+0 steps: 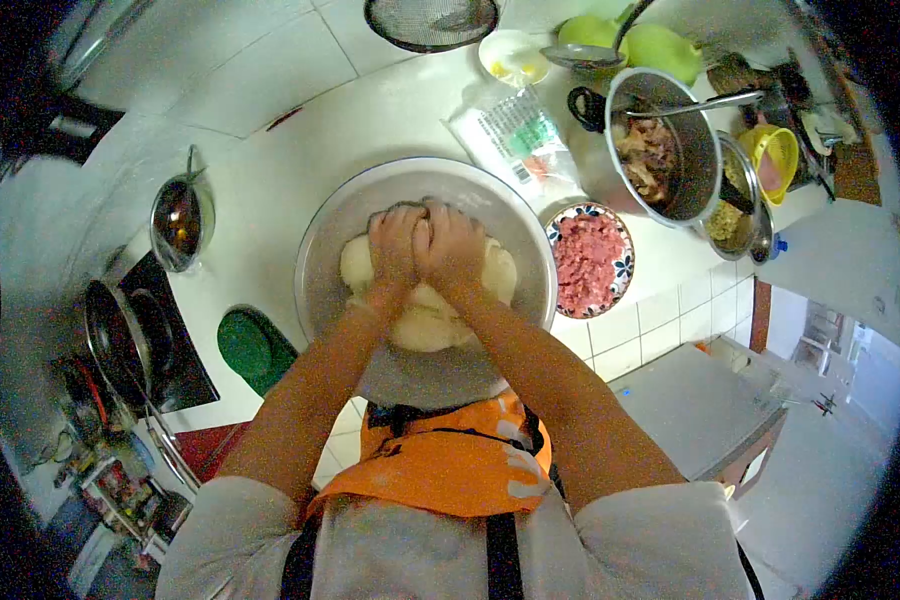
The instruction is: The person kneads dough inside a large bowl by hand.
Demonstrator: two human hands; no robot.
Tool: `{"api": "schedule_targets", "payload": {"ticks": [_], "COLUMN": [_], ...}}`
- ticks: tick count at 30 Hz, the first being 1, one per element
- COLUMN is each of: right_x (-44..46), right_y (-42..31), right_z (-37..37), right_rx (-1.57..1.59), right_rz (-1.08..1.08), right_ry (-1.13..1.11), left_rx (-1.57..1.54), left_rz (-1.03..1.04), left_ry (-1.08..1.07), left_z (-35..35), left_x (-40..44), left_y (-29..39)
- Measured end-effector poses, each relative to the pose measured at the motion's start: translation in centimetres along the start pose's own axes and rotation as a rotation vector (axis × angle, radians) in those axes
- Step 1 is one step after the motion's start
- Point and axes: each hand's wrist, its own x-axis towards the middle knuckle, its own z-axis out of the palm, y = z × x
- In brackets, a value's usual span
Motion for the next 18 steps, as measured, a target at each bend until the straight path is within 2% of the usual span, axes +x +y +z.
{"api": "schedule_targets", "payload": {"ticks": [2,3,5,6,7,9,10,12,13,15,17,18], "right_x": [0.6,0.4,-0.4,-1.6,-2.9,-5.8,-6.8,-8.1,-8.7,-9.8,-11.6,-12.3], "right_y": [-0.7,-0.9,-0.7,-0.8,-1.4,-3.6,-3.9,-3.9,-3.2,-1.5,-1.9,-2.3], "right_z": [-0.7,-1.0,-1.8,-2.9,-5.2,-10.5,-10.9,-11.3,-10.3,-7.2,-8.1,-8.9], "right_rx": [-0.008,-0.008,0.134,0.222,0.225,0.35,0.355,0.465,0.467,-0.055,-0.039,0.002], "right_rz": [0.144,0.126,0.152,0.145,0.132,-0.036,-0.043,0.087,0.087,-0.212,-0.239,-0.225], "right_ry": [-0.203,-0.188,-0.223,-0.222,-0.214,-0.352,-0.35,-0.29,-0.295,-0.279,-0.326,-0.305], "left_rx": [0.109,0.115,0.288,0.259,0.264,0.094,0.04,0.198,0.174,0.156,0.038,0.033], "left_rz": [-0.07,-0.066,-0.257,-0.239,-0.239,-0.3,-0.322,-0.119,-0.147,-0.183,-0.127,-0.129], "left_ry": [-0.05,-0.028,-0.145,-0.323,-0.309,-0.438,-0.48,-0.434,-0.435,-0.438,-0.115,-0.123], "left_z": [-0.3,-1.1,-2.4,-2.7,-3.6,-5.6,-6.7,-7.8,-8.1,-8.0,-6.9,-6.2], "left_x": [0.2,-0.2,-0.8,-0.8,-1.0,-2.2,-3.1,-7.6,-9.1,-11.8,-14.4,-15.1], "left_y": [0.4,1.2,2.9,2.5,2.4,3.2,3.9,7.0,7.6,8.4,8.6,8.7]}}
